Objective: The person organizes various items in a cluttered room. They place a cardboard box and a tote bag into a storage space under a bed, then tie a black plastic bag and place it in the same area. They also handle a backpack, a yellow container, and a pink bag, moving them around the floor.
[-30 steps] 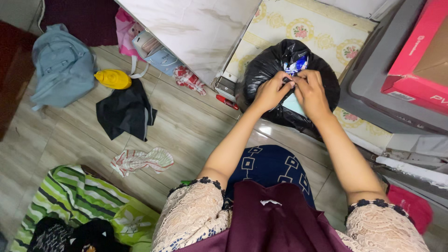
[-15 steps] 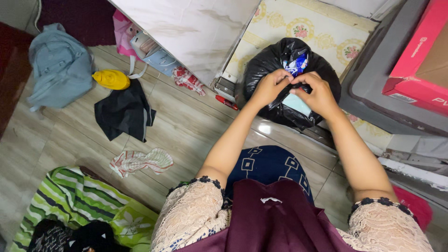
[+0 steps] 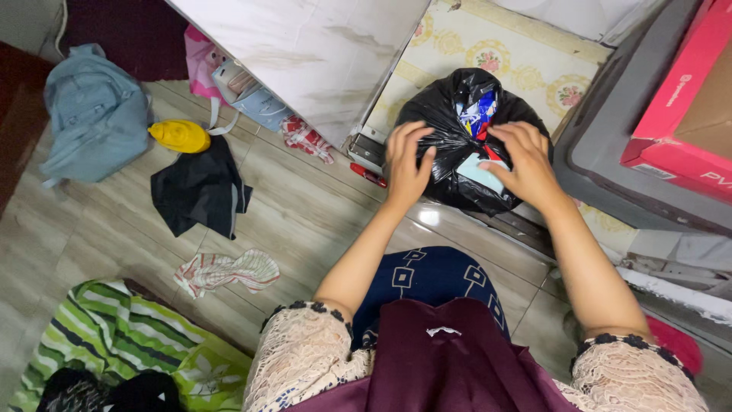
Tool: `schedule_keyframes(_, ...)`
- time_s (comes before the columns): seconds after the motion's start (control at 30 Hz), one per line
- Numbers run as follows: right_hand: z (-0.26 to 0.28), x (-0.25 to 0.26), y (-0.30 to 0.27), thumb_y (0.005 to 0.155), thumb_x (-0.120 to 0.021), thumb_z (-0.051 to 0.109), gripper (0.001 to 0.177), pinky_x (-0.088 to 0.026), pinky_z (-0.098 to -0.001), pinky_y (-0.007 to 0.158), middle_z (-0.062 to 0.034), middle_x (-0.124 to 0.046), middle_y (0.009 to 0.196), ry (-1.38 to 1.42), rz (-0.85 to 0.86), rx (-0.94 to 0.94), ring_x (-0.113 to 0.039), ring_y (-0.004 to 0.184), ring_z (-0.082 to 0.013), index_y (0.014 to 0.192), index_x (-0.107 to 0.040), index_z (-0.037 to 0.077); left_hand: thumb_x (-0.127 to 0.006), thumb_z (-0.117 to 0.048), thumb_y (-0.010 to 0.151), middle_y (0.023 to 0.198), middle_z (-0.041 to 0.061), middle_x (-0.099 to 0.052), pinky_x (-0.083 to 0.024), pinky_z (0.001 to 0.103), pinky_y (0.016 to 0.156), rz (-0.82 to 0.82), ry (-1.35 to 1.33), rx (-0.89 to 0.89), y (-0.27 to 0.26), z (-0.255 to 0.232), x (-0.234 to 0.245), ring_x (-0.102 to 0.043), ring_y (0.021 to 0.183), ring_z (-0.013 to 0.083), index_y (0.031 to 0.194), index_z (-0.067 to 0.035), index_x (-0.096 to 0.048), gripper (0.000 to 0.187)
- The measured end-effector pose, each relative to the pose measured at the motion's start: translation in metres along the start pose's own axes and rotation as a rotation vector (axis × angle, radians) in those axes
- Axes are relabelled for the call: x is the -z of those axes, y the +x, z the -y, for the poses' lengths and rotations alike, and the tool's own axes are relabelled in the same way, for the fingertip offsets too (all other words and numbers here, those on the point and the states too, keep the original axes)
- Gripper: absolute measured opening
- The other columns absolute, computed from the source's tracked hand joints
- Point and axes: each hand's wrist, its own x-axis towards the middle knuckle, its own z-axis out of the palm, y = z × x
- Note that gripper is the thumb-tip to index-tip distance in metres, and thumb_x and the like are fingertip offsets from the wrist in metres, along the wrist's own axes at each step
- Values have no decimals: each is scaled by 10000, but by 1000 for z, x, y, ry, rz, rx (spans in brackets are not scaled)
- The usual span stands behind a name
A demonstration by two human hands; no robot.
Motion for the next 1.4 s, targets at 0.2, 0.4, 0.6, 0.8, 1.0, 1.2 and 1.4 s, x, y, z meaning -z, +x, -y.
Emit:
schedule_keyframes(0.2,-22,-22,26,682,-836,237,269,-393,-466,966,-113,-678,1015,-183,156,90,-552,1148,-349,827,-702,54,-487,-647,921,1637,120,-195,-247,567,1175,-276,-878,1216,-113,22,-45,-280,1478,307,1633,-299,-50,905)
schedule_keyframes(0.4,-106,-41,30,874,-769,5,26,-428,-316,607,-36,-645,742,307,-297,-590,-552,676,-116,888,-746,5,-474,-738,800,1696,41,-95,-240,651,1127,14,-985,1142,-34,36,-100,-250,1509,304,1581,-430,196,1075)
schedule_keyframes(0.6,-199,6,61,903,-792,37,208,-425,-300,609,-2,-644,760,652,-710,-699,-540,654,-87,752,-653,11,-629,-420,958,1688,262,-148,-230,429,1234,403,-458,328,100,46,-183,-112,1595,392,1668,-252,-227,833)
schedule_keyframes(0.8,-261,-4,111,736,-868,180,341,-498,-443,582,-161,-613,618,-246,-549,-663,-631,583,-318,619,-594,15,-544,-471,1007,1685,260,-249,-201,476,1256,277,-415,354,132,93,-271,-163,1571,435,1649,-181,-213,778)
schedule_keyframes(1.0,-229,-3,117,857,-792,467,593,-341,-717,1050,-195,-649,1336,-240,-320,-854,-523,1326,-409,1238,-620,46,-414,-462,1100,1726,227,-141,-125,649,1272,102,-152,94,113,98,-282,-105,1579,493,1699,-170,-57,756)
schedule_keyframes(1.2,-194,-7,102,1007,-404,705,748,-3,-852,1147,-133,68,1756,-373,-67,-1050,125,1584,-471,1672,-231,409,-389,-543,1051,1758,77,-88,-179,743,1151,472,277,93,127,79,-297,-81,1595,480,1608,-243,-207,659)
schedule_keyframes(1.4,-209,-9,117,993,-352,769,779,28,-884,1113,-128,98,1756,-350,-16,-1046,164,1573,-468,1672,-198,421,-377,-523,1054,1750,124,-17,-170,640,1210,572,44,72,120,105,-282,-16,1530,521,1668,-250,-88,731)
